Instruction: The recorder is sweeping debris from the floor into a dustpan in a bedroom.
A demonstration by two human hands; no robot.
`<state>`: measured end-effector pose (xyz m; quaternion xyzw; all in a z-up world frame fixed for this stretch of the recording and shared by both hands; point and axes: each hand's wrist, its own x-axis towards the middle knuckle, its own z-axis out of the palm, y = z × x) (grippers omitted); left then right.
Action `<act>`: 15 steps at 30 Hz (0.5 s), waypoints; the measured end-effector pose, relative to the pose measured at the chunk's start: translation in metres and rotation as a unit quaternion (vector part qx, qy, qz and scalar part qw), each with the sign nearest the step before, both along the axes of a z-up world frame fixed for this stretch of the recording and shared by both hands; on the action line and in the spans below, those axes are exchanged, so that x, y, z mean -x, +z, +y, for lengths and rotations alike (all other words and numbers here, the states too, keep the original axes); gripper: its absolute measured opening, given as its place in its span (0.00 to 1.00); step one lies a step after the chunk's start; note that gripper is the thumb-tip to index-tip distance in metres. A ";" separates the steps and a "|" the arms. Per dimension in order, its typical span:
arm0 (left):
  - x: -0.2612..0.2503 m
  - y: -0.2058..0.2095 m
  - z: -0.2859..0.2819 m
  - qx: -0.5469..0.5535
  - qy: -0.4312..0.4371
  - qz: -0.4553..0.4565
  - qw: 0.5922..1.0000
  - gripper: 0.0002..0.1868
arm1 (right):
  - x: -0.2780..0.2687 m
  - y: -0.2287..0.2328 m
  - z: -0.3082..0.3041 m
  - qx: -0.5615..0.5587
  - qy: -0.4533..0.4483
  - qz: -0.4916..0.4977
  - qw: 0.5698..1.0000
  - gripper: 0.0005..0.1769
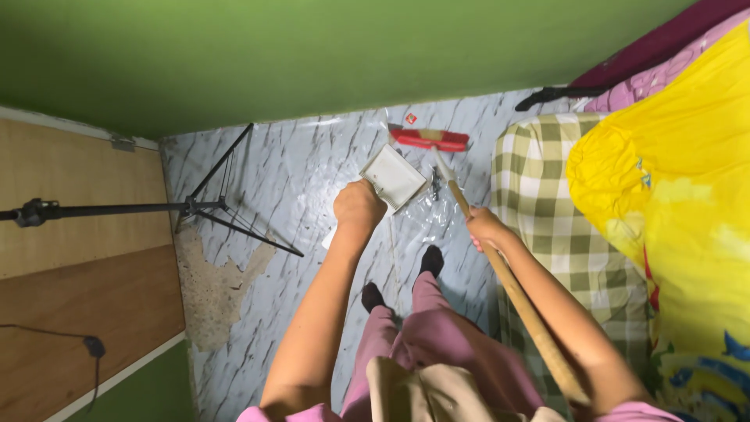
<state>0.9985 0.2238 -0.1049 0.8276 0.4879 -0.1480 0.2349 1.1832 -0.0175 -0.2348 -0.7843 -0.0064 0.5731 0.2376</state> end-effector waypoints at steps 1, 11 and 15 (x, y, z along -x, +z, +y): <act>0.009 0.001 -0.002 0.001 -0.003 0.000 1.000 0.11 | 0.013 0.007 -0.009 0.001 -0.003 0.000 1.000 0.16; 0.117 0.020 0.016 0.038 0.068 0.034 0.996 0.13 | 0.011 0.027 0.021 -0.012 0.123 -0.038 0.992 0.21; 0.156 0.024 0.022 0.050 0.122 0.025 0.991 0.12 | 0.044 0.019 0.094 -0.058 0.070 -0.082 0.993 0.11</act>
